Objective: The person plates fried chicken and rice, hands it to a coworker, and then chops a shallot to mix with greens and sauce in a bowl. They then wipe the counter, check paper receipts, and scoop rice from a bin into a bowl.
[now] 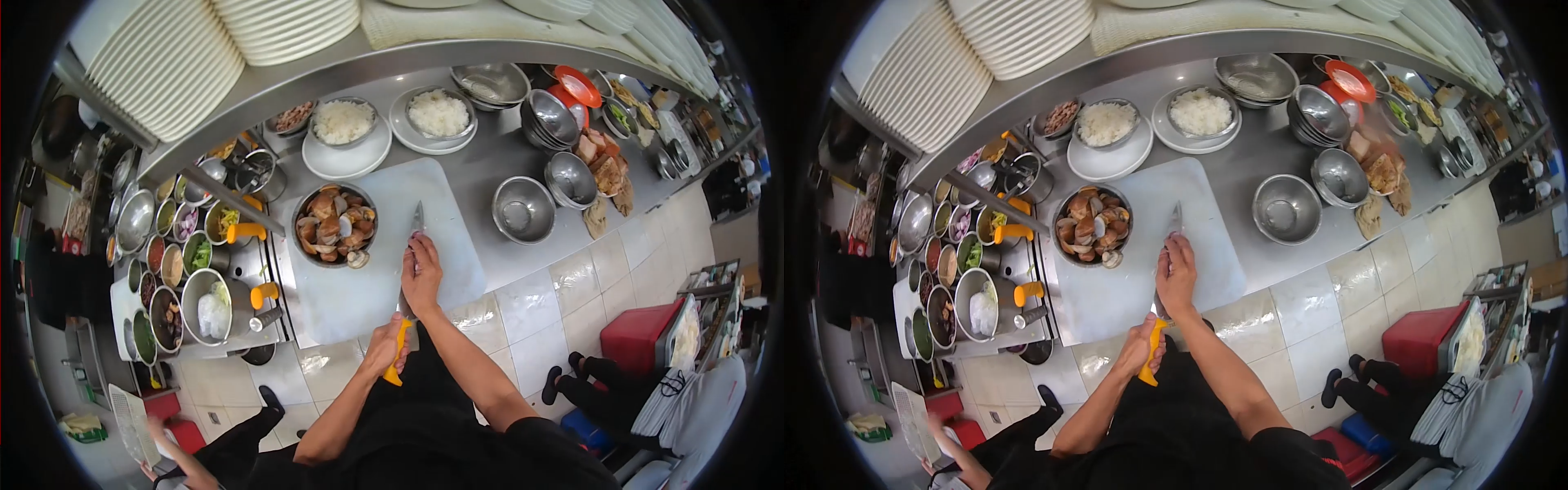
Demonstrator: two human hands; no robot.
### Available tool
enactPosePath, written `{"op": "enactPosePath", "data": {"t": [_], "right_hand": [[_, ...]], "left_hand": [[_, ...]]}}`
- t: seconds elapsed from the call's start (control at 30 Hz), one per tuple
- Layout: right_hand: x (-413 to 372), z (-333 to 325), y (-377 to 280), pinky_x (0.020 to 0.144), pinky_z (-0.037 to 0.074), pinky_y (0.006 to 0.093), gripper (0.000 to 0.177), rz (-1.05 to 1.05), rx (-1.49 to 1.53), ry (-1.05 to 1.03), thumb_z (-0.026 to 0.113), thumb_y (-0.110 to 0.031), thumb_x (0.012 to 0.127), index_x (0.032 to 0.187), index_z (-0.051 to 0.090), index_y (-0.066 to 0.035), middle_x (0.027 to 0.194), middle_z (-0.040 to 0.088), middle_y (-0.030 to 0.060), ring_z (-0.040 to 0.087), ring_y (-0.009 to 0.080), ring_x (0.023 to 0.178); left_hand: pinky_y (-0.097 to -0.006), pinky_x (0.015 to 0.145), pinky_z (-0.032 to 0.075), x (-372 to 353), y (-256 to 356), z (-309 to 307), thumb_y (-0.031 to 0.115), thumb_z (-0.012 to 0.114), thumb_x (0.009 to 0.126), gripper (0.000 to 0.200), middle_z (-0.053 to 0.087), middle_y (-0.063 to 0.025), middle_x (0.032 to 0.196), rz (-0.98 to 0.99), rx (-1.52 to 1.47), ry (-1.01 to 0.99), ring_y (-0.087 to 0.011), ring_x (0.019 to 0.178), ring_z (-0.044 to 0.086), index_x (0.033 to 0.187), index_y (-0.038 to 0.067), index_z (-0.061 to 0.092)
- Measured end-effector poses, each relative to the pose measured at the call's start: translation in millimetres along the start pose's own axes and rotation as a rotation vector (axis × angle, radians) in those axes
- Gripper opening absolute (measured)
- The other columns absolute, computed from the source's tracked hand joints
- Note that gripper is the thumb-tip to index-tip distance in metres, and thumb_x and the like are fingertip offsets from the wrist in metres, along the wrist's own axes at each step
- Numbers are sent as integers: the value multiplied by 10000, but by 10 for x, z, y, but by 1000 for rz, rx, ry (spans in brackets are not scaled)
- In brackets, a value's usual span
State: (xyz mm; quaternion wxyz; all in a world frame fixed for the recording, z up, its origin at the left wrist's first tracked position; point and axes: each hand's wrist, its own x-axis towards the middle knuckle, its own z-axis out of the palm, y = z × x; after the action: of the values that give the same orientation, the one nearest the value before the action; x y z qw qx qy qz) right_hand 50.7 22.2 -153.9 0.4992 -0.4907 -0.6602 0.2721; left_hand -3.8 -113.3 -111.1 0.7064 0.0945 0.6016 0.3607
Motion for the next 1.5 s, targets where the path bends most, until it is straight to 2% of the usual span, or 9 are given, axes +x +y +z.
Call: {"op": "enactPosePath", "data": {"t": [0.27,0.43,0.57,0.73,0.8,0.93,1.2,1.27,1.5], "right_hand": [[848,-605,-143,826,451,358,186,-84,-46,270,521,-16,818,984,602,5,1054,581,172,570,328,959],[1433,-1209,485,799,448,382,184,-85,-106,337,528,-26,809,976,601,-6,994,580,170,559,340,904],[1494,-1402,1039,798,435,398,201,58,-510,53,579,-36,772,970,613,-30,944,580,145,542,328,875],[1414,-1374,686,806,433,390,310,-118,-454,133,582,26,703,1004,599,-46,965,576,139,513,328,944],[1273,-1257,509,830,434,387,345,-252,-225,-13,563,64,674,999,597,-44,994,571,142,503,334,981],[943,-653,429,938,403,387,483,-379,-124,-499,513,110,620,1082,560,-23,1125,522,161,465,335,1096],[47,-490,354,955,397,374,415,-305,-118,-567,505,102,693,1095,537,7,1172,506,148,452,327,1135],[-26,-420,223,946,404,367,366,-107,20,-348,486,98,750,1102,535,10,1171,515,145,470,321,1114],[-28,-410,201,971,390,363,385,-75,-6,-192,447,130,730,1072,581,14,1171,548,161,486,328,1142]], "left_hand": [[-284,304,340,-10,726,586,578,374,884,578,396,-39,472,157,211,-112,-139,308,367,749,20,450],[-276,312,340,398,1009,1212,567,380,888,569,396,-30,471,218,301,-176,-133,316,375,729,26,450],[-299,342,361,365,981,1181,545,391,893,592,445,-70,488,245,469,-23,-157,335,422,738,-17,493],[-348,403,387,42,405,386,502,390,909,585,474,-125,494,598,773,417,-201,395,499,737,-40,526],[-276,313,322,-135,155,48,503,398,909,543,421,-30,467,348,533,413,-125,326,388,698,14,498],[-276,304,328,-573,-41,-231,538,375,903,564,418,-41,463,73,233,321,-134,315,380,702,21,475],[-290,310,332,-450,-449,-269,584,355,886,581,391,-52,467,-38,-168,124,-158,311,360,741,30,448],[-292,315,333,-378,-407,-198,590,359,883,581,389,-47,472,-29,-68,37,-148,320,361,742,33,447],[-282,322,330,-214,-198,110,591,365,880,585,398,-39,492,-78,-50,-107,-133,325,356,735,31,449]]}}
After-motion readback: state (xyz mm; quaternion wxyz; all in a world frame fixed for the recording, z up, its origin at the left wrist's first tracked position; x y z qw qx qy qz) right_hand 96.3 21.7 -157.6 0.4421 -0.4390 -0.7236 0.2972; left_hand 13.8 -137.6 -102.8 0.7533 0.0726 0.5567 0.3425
